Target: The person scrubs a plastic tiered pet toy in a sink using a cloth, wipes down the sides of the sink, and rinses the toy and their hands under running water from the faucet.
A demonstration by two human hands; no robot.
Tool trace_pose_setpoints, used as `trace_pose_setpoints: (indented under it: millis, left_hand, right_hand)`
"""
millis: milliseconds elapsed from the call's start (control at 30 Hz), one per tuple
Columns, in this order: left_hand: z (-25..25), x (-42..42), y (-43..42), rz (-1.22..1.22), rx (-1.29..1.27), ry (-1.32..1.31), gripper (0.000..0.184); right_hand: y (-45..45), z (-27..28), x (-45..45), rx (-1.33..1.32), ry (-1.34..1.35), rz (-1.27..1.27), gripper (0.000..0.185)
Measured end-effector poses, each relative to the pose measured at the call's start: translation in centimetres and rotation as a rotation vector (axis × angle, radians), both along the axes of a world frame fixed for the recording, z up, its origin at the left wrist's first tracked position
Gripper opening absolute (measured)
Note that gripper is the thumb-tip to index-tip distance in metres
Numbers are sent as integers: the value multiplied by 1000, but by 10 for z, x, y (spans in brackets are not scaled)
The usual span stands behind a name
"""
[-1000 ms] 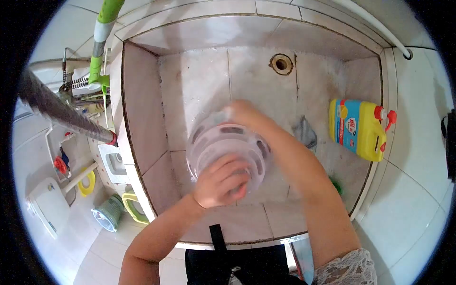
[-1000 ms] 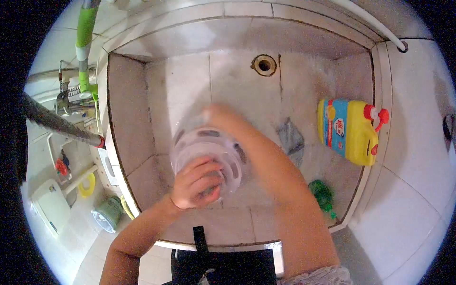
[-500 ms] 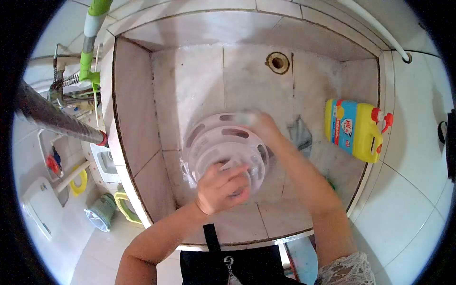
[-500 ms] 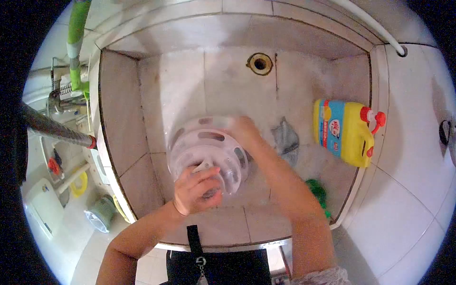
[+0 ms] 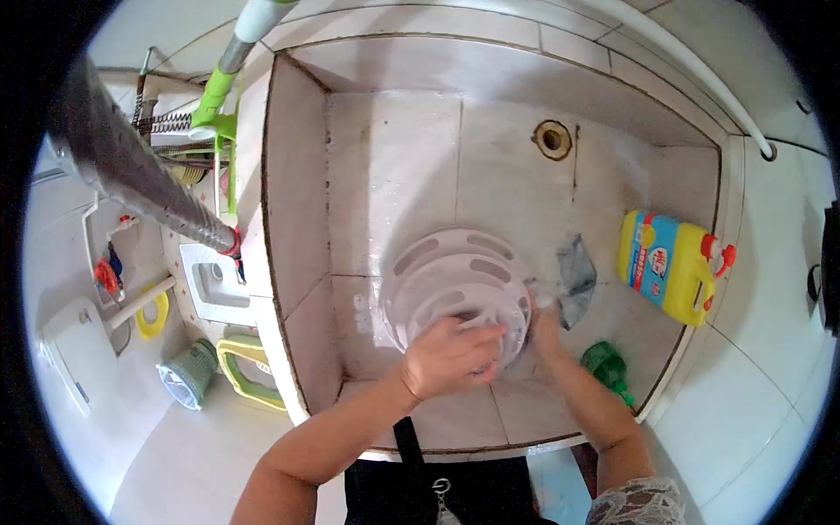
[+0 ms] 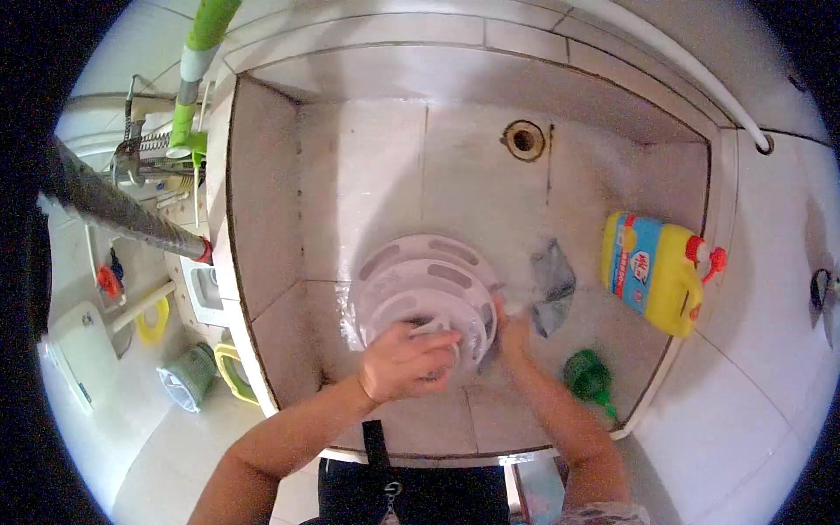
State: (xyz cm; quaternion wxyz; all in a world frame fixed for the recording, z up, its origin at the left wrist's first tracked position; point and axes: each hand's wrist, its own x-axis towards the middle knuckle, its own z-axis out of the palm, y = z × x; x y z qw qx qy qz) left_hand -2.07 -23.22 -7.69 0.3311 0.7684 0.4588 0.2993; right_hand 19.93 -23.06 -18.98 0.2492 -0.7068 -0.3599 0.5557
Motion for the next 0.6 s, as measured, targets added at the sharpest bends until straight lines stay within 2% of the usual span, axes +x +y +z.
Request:
trace_pose_setpoints:
  millis: [67,100,167,233,267,367,400,467,500,533,567,600]
  left_hand:
    - [1,0,-1,2,11,-15,22]
    - [2,1,-1,2,10,-11,22]
    - [3,0,0,18,23,-19,23]
    - [4,-1,1,24,40,-18,23]
    - [4,-2,0,21,47,-15,23]
    - [4,-4,-1,-12,40,-26,24]
    - [2,-3,-1,-25,34,-37,25]
    - [0,-2,-6,-26,21,8,24]
    - [-2,-2,-7,-23,20,35,24]
    - [-6,2,-8,-95,22,13,25]
    - [-11,7,-10,-167,24,-10,26]
    - [-15,12,-15,-241,22,-34,27]
  right_hand:
    - [71,33,-30,-183,437,-24,39]
    - [102,7,-42,-154,204,456,40]
    - [150,-22,-87,-174,58,1053,37]
    - [154,0,-165,-78,-61,1531,35]
    - [152,18,-194,101,-308,1864,35]
    - [130,26,-216,331,-242,1900,33]
    - [141,37,-199,-35,-116,1746,32]
    - [169,32,-136,-229,124,1500,24]
    - [168,22,-101,-320,94,1344,21]
    - [148,30,-62,-380,175,902,28]
    - [118,32,-26,-161,-44,782,31]
    - [82,17,3,73,-243,841,34]
